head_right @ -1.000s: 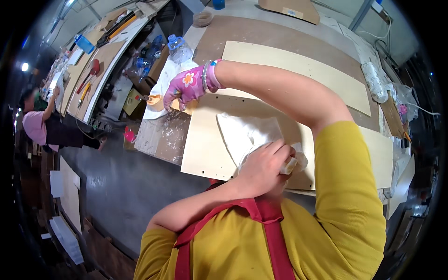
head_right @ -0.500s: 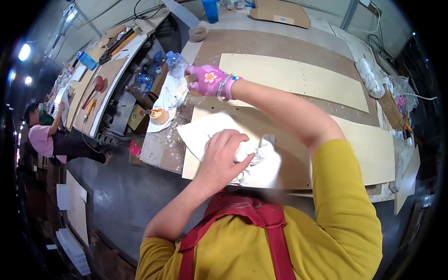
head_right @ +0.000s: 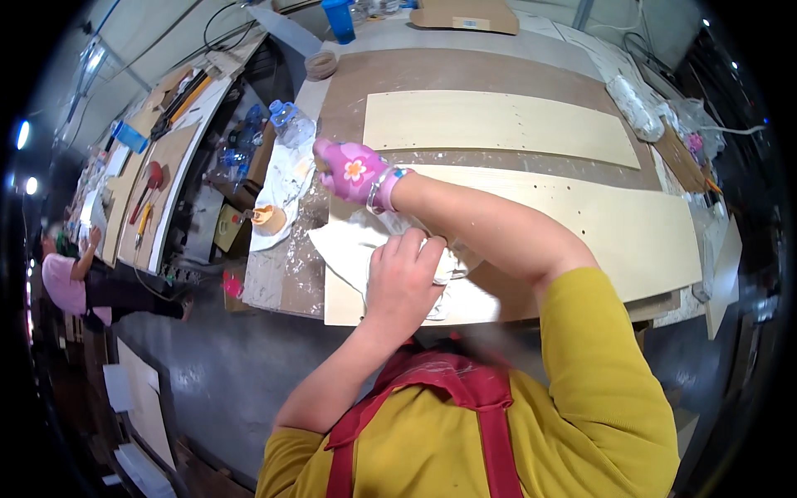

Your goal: The person applies a liquid finish to a stack of light-colored wooden boards using a sponge and wipes the surface with a white cloth. The person repeatedly dips the sponge into a container and spreads the finish across the boards, then wipes them down.

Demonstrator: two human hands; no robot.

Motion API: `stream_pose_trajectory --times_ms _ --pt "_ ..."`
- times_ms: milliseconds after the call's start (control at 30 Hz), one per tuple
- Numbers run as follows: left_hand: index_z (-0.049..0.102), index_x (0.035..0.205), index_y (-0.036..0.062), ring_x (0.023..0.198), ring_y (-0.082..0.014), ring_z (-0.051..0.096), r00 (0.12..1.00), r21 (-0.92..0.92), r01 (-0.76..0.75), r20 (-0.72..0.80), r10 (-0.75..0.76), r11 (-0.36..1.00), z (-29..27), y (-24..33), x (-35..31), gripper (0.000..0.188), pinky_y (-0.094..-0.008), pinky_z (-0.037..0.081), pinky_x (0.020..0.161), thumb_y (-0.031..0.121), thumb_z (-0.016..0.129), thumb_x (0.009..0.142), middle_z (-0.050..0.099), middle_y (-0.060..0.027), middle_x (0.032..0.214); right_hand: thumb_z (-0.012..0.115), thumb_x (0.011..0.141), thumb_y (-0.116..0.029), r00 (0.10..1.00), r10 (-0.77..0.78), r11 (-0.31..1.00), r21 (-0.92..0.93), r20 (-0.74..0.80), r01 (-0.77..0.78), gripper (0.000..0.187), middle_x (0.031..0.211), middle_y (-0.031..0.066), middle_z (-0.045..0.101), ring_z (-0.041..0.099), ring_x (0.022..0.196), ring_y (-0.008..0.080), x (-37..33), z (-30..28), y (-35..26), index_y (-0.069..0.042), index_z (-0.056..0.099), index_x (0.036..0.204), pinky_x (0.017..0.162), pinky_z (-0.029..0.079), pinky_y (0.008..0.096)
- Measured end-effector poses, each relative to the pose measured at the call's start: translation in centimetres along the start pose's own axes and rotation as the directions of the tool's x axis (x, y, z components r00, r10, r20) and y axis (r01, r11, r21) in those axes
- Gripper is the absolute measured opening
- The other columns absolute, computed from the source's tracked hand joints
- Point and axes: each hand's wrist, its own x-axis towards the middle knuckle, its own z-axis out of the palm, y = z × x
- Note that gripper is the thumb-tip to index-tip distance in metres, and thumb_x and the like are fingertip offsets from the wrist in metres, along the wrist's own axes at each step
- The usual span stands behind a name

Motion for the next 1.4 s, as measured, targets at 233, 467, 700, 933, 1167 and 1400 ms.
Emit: stream_pose_trajectory --times_ms 233,467,700,933,1167,1400 --pt "0.056 0.1 0.0106 0.09 -0.026 0.054 0.996 0.108 -0.063 0.073 0.055 0.992 0.3 -0.2 0.1 0.046 -0.0393 0.045 0.076 0.017 0.078 0.061 0.052 -0.0083 0.096 0.058 0.084 -0.016 0.99 0.141 0.982 -0.134 0.025 -0.136 0.039 0.089 0.0218 0.064 0.064 0.079 0.0387 -2.0 -1.8 0.3 -0.005 0.046 0.12 0.069 0.051 0.0447" --pt "0.056 0.104 0.0099 0.091 -0.0279 0.054 0.991 0.087 -0.073 0.117 0.062 0.994 -0.1 -0.2 0.3 0.046 -0.04 0.045 0.076 0.015 0.076 0.063 0.053 -0.0094 0.099 0.055 0.083 -0.012 0.973 0.224 0.963 -0.145 -0.047 -0.229 0.026 0.082 0.0206 0.064 0.063 0.077 0.0401 -5.7 -4.3 2.4 -0.005 0.044 0.105 0.065 0.049 0.0452" --pt "0.058 0.103 0.0097 0.091 -0.0296 0.055 0.992 0.102 -0.018 0.124 0.005 0.995 0.0 0.2 0.6 0.044 -0.0407 0.045 0.076 0.01 0.074 0.063 0.054 -0.0096 0.1 0.056 0.082 -0.014 0.922 0.361 0.902 -0.202 -0.137 -0.383 0.032 0.083 0.022 0.064 0.063 0.08 0.0408 -11.6 -9.1 5.3 -0.005 0.046 0.111 0.068 0.05 0.0454" --pt "0.057 0.102 0.007 0.09 -0.0344 0.053 0.996 0.063 0.015 0.084 -0.02 0.998 0.3 0.9 0.7 0.039 -0.0442 0.042 0.077 0.006 0.071 0.065 0.055 -0.0126 0.097 0.057 0.082 -0.016 0.888 0.428 0.879 -0.153 -0.167 -0.452 0.032 0.084 0.0224 0.063 0.062 0.081 0.0425 -16.0 -12.7 8.4 -0.005 0.046 0.111 0.069 0.049 0.0464" --pt "0.057 0.097 0.0043 0.09 -0.036 0.053 0.99 0.039 -0.017 0.143 0.011 0.999 0.7 1.4 2.1 0.028 -0.0433 0.042 0.077 0.007 0.068 0.071 0.055 -0.015 0.096 0.057 0.083 -0.016 0.908 0.373 0.905 -0.141 -0.192 -0.401 0.03 0.086 0.0223 0.063 0.061 0.082 0.0429 -19.0 -14.9 10.9 -0.005 0.046 0.108 0.07 0.049 0.047" --pt "0.058 0.1 0.0082 0.087 -0.0324 0.054 0.945 0.102 -0.247 0.244 0.216 0.964 6.8 6.7 8.5 0.039 -0.0425 0.042 0.072 0.012 0.075 0.066 0.055 -0.0111 0.097 0.059 0.079 -0.009 0.948 0.314 0.913 -0.257 -0.056 -0.317 0.026 0.084 0.0224 0.062 0.062 0.078 0.0413 -19.0 -16.8 10.6 -0.003 0.049 0.102 0.067 0.05 0.0454"
